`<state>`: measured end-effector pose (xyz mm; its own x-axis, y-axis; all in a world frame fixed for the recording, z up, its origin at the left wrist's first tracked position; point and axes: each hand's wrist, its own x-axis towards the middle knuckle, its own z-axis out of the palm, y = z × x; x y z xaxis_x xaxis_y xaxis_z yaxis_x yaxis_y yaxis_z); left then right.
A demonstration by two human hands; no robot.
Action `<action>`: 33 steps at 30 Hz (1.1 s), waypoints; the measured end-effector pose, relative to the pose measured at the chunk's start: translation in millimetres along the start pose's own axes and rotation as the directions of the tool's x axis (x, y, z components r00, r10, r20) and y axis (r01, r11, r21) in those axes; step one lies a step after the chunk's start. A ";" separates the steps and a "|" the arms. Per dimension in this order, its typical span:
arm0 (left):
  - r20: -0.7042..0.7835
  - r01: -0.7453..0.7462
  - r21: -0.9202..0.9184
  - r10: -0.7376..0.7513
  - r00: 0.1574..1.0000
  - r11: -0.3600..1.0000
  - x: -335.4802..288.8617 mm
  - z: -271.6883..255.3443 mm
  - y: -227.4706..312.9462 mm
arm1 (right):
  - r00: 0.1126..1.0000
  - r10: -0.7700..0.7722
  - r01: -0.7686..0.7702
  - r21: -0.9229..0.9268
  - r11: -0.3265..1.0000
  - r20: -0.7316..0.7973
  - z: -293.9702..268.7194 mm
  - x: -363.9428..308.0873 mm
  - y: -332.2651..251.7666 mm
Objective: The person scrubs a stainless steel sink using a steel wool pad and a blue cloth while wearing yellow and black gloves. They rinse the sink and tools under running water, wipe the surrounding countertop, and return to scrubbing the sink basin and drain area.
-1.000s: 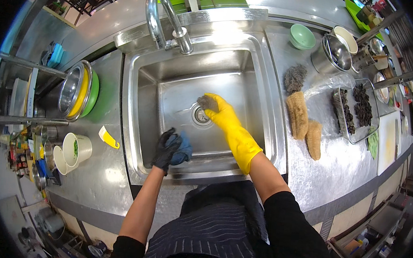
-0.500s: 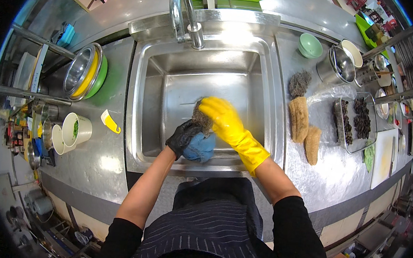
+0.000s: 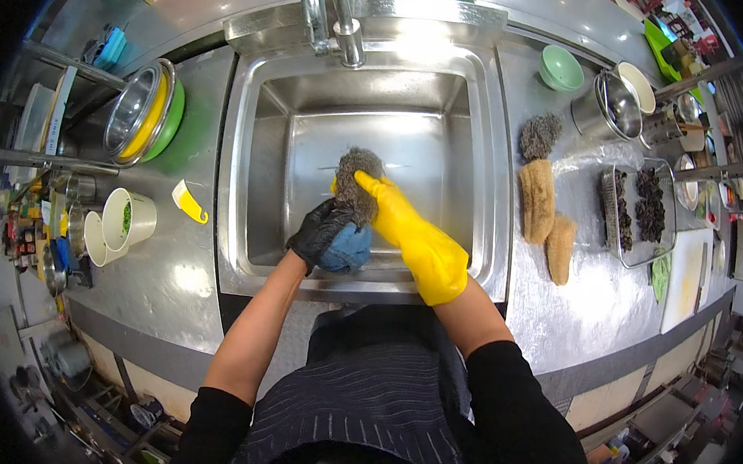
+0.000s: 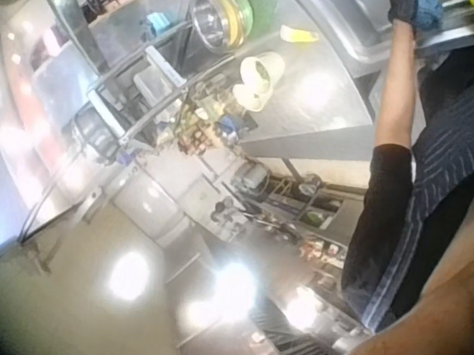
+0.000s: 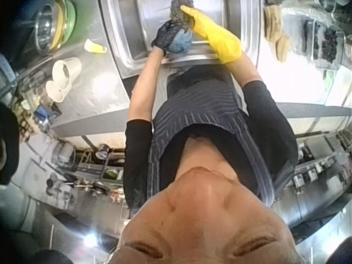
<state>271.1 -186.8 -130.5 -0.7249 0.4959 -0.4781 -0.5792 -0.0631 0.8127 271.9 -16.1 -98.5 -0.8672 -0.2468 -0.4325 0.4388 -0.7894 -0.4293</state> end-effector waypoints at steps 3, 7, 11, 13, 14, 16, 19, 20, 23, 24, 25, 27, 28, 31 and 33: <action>-0.141 -0.114 0.256 0.154 0.978 0.960 -6.7 -0.7 8.3 | 0.997 -0.042 0.052 0.156 0.986 -0.066 -7.5 5.6 -2.8; -0.335 0.094 -0.183 -0.152 0.930 0.979 -7.0 -24.7 11.0 | 0.999 -0.042 0.038 0.160 0.986 0.023 -7.7 13.6 -17.2; -0.277 0.203 -0.435 -0.345 0.897 0.877 -38.1 -7.3 62.1 | 0.999 -0.032 0.031 0.069 0.997 0.013 -10.1 25.5 -17.0; -0.312 0.109 -0.390 -0.242 0.919 0.914 -31.5 -25.1 33.3 | 0.998 -0.053 0.049 -0.069 0.996 -0.046 -26.4 33.3 -11.6; -0.274 -0.019 -0.027 0.011 0.962 0.999 -20.9 -62.0 -15.2 | 0.996 -0.030 0.026 -0.055 0.998 -0.082 -14.8 35.4 1.6; -0.196 -0.120 -0.635 -0.009 0.981 0.763 -33.7 -47.2 3.5 | 0.997 -0.029 0.020 -0.118 0.993 -0.071 -40.5 30.6 0.4; -0.080 -0.206 -0.780 0.232 0.970 0.592 -41.8 -48.0 17.4 | 0.999 -0.001 -0.005 -0.124 0.992 -0.047 -61.8 27.5 10.2; -0.087 -0.146 -0.805 0.129 0.988 0.575 -47.1 -38.5 36.1 | 0.997 -0.078 0.072 -0.252 0.965 -0.012 -68.7 26.4 13.6; -0.329 0.020 0.659 0.263 0.907 0.752 -12.4 -61.6 2.6 | 1.000 -0.004 0.001 -0.385 0.923 -0.007 -97.2 33.7 34.2; -0.389 -0.090 0.625 0.409 0.825 0.775 -16.3 -52.5 -9.2 | 0.993 0.005 -0.043 -0.331 0.943 -0.115 -94.3 34.4 34.6; -0.435 -0.087 0.543 0.368 0.822 0.835 -16.2 -50.7 -15.5 | 0.975 0.042 -0.102 -0.273 0.956 -0.217 -85.4 31.1 36.5; -0.585 -0.105 0.429 0.364 0.725 0.897 -10.9 -49.7 -25.3 | 0.975 0.092 -0.155 -0.324 0.933 -0.202 -76.6 24.5 36.5; -0.561 -0.086 0.446 0.353 0.749 0.891 -8.5 -55.8 -24.1 | 0.966 0.078 -0.158 -0.326 0.932 -0.246 -78.4 24.9 37.2; -0.565 -0.042 0.428 0.303 0.768 0.903 -15.7 -68.0 -31.9 | 0.941 -0.006 -0.119 -0.347 0.930 -0.339 -47.4 18.9 52.1; -0.577 -0.012 0.369 0.239 0.781 0.929 -4.6 -90.4 -45.8 | 0.938 0.025 -0.144 -0.326 0.934 -0.345 -48.6 25.4 61.6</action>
<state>267.2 -264.4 -195.6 -0.9197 -0.1281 -0.3712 -0.3922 0.2546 0.8839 288.3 -43.7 -174.4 -0.7217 -0.0572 -0.6898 0.6119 -0.5184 -0.5973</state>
